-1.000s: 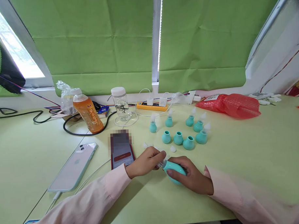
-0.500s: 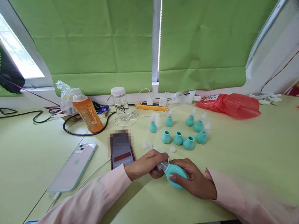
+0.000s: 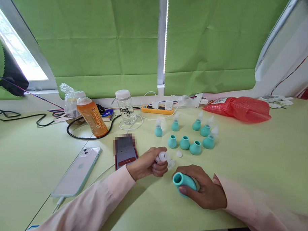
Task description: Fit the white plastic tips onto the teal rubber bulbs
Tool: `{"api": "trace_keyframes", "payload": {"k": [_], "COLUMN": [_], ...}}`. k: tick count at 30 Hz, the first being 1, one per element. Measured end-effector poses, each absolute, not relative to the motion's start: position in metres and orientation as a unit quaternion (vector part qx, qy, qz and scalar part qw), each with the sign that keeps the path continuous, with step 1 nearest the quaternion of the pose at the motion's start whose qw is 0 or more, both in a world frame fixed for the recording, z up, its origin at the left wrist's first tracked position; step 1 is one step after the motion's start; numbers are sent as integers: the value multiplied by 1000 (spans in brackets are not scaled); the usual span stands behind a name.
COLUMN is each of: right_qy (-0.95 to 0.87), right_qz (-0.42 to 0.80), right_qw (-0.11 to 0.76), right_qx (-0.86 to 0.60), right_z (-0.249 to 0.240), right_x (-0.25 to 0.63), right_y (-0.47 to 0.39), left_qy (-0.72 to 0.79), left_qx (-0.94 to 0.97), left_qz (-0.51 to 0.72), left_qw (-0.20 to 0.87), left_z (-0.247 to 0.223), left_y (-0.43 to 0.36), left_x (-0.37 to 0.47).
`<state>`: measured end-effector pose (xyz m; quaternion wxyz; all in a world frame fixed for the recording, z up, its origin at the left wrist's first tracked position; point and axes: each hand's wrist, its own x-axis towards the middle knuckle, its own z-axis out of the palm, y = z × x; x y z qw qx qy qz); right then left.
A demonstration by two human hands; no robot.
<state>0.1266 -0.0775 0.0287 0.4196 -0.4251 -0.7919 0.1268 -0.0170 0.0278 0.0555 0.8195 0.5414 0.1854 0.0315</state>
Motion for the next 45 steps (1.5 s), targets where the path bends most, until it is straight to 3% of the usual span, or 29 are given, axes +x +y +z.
{"api": "trace_keyframes", "payload": {"k": [3, 6, 9, 15, 20, 25, 31, 35, 41, 45], "right_qy": [-772, -745, -704, -679, -668, -662, -672, -665, -667, -677], "right_qz": [145, 137, 98, 15, 17, 47, 83, 59, -3, -14], "right_qw": [428, 478, 511, 426, 313, 271, 240, 272, 412, 469], "right_qx": [-446, -445, -483, -597, -675, -698, -695, -693, -621, -567], "right_z": [35, 48, 66, 81, 62, 43, 33, 36, 52, 57], "right_x": [135, 146, 161, 196, 214, 218, 222, 220, 204, 192], "right_y": [-74, -65, -52, -8, 27, 45, 50, 44, 24, 11], "left_qy": [256, 308, 329, 316, 296, 279, 261, 304, 377, 361], "left_qx": [659, 796, 867, 909, 940, 956, 962, 948, 904, 905], "left_qz": [121, 209, 222, 186, 148, 87, 74, 94, 203, 220], "left_qw": [697, 478, 302, 195, 81, -25, -31, -11, -23, 55], "left_z": [59, 59, 57, 46, 38, 29, 32, 48, 75, 71], "left_y": [34, 41, 49, 56, 54, 54, 54, 61, 94, 122], "left_x": [-17, -19, -21, -22, -21, -17, -18, -16, 9, 27]}}
